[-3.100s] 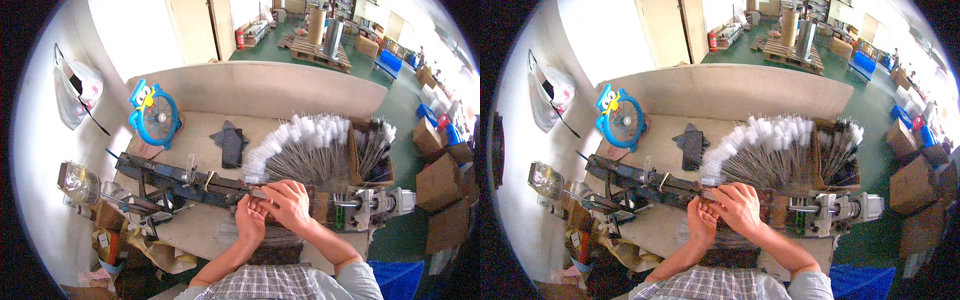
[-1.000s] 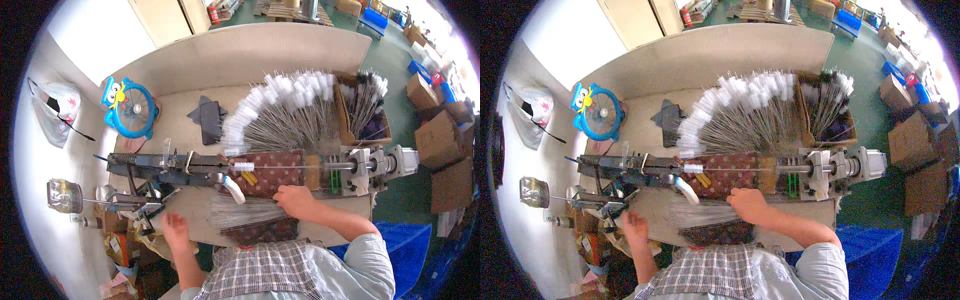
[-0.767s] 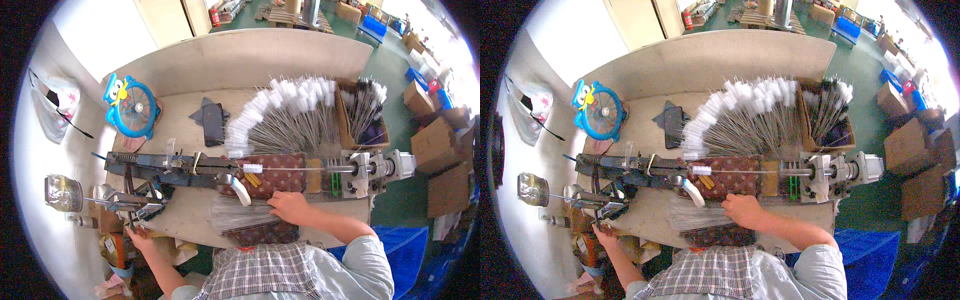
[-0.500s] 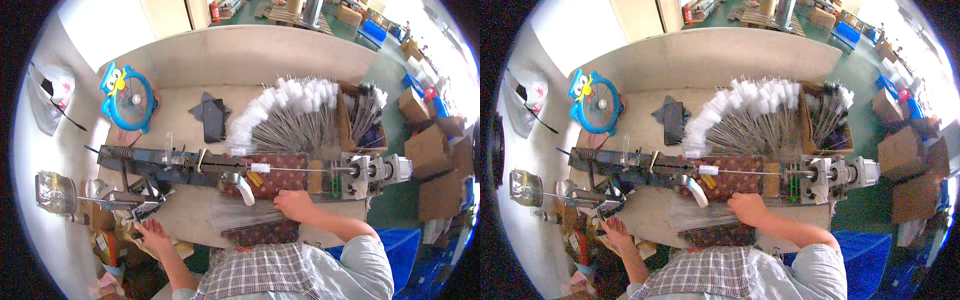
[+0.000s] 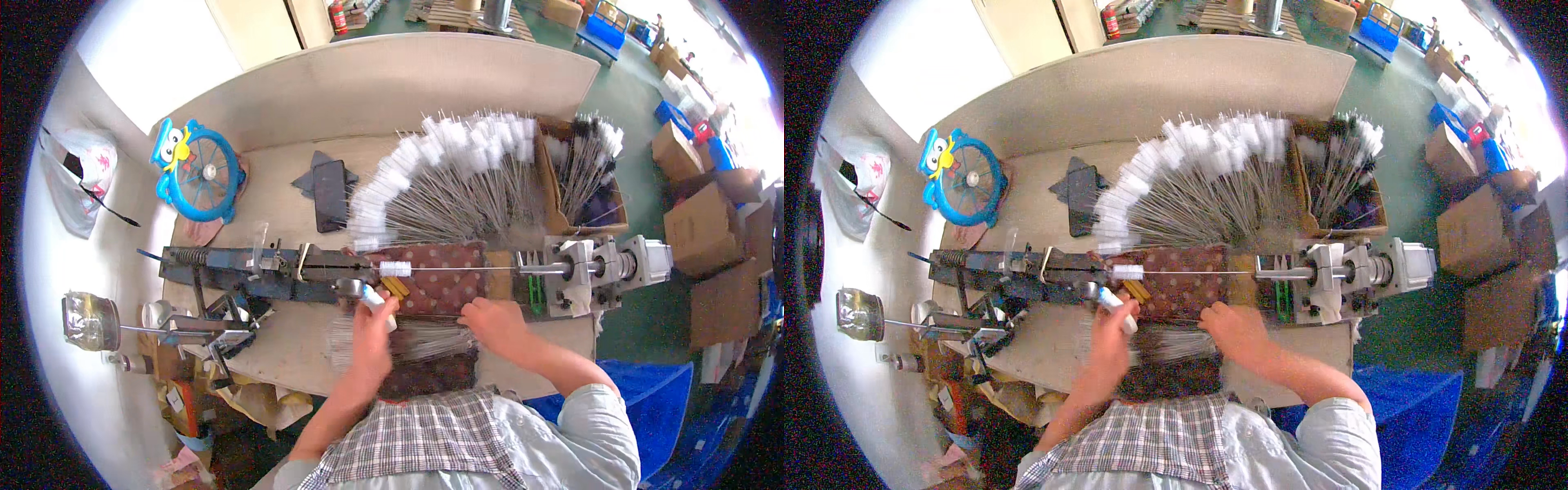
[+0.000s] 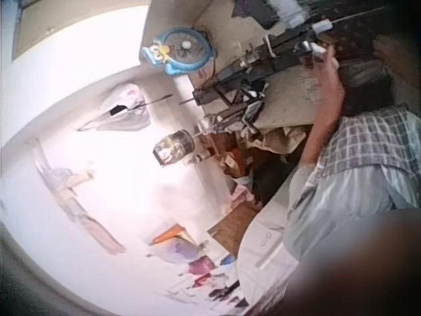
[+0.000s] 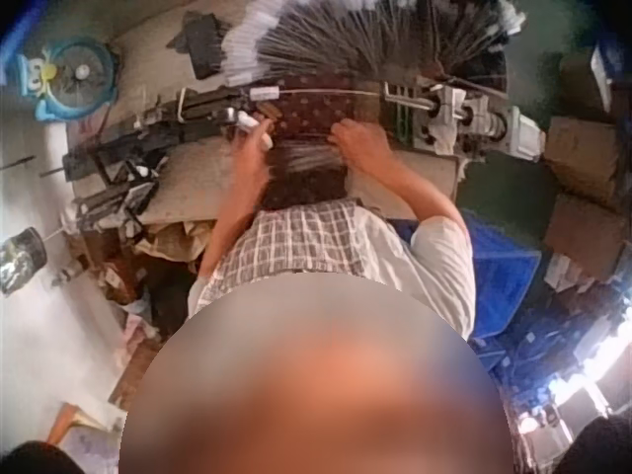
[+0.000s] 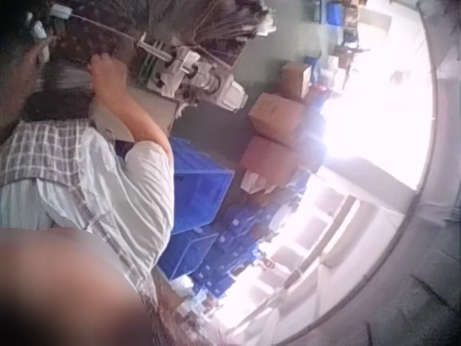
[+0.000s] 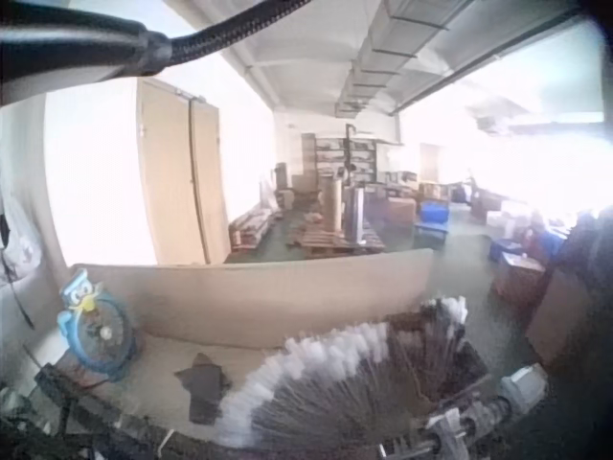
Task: Assembling small white brushes by attaching them to a central rod using a machine.
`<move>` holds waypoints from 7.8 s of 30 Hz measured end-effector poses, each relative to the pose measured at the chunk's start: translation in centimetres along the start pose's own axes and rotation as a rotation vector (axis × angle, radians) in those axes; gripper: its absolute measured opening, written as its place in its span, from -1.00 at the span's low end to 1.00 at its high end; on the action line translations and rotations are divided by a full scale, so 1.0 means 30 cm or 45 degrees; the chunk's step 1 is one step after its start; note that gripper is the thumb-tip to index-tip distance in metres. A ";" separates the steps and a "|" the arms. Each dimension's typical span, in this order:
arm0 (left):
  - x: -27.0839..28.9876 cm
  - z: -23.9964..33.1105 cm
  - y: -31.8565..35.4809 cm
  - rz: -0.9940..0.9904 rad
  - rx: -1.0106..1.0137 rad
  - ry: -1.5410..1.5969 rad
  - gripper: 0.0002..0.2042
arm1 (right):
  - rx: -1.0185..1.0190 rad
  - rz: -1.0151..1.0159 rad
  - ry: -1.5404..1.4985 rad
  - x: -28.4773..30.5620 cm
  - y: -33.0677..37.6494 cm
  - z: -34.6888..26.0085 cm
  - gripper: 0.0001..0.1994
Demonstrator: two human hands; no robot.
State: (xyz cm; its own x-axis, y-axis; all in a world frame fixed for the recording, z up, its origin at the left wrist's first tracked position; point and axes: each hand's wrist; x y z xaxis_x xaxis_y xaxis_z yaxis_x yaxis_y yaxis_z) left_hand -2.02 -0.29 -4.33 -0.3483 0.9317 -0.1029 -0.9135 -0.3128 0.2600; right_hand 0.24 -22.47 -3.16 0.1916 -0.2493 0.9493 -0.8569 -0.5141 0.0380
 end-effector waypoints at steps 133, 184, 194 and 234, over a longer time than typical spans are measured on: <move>0.660 -0.034 -0.066 0.563 0.240 0.719 -0.68 | 0.333 0.100 -0.418 0.033 -0.264 -0.156 -0.72; -0.073 0.100 -0.052 0.026 0.109 0.629 -0.86 | 0.394 0.431 -0.319 0.195 -0.392 -0.176 -0.84; -0.055 0.104 -0.059 -0.150 0.061 0.485 -0.61 | 0.155 0.194 -0.579 0.192 -0.385 -0.172 -0.80; -0.105 0.087 -0.059 0.107 0.110 1.132 -0.97 | 0.397 0.685 -0.300 0.156 -0.315 -0.210 -0.74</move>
State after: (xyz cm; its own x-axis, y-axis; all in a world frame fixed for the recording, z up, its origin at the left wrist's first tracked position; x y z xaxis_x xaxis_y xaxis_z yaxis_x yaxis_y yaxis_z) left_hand 1.24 -2.19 -1.96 -0.4803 0.4081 -0.7764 -0.8711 -0.3254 0.3678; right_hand 6.22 -13.61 2.88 -0.0943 -0.6919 0.7158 -0.6905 -0.4726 -0.5477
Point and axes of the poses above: each hand's wrist, its own y-axis away from the middle knuckle, its own x-axis out of the back of the hand, z = x × y, and after that the axes turned 3 degrees about -x, right-handed
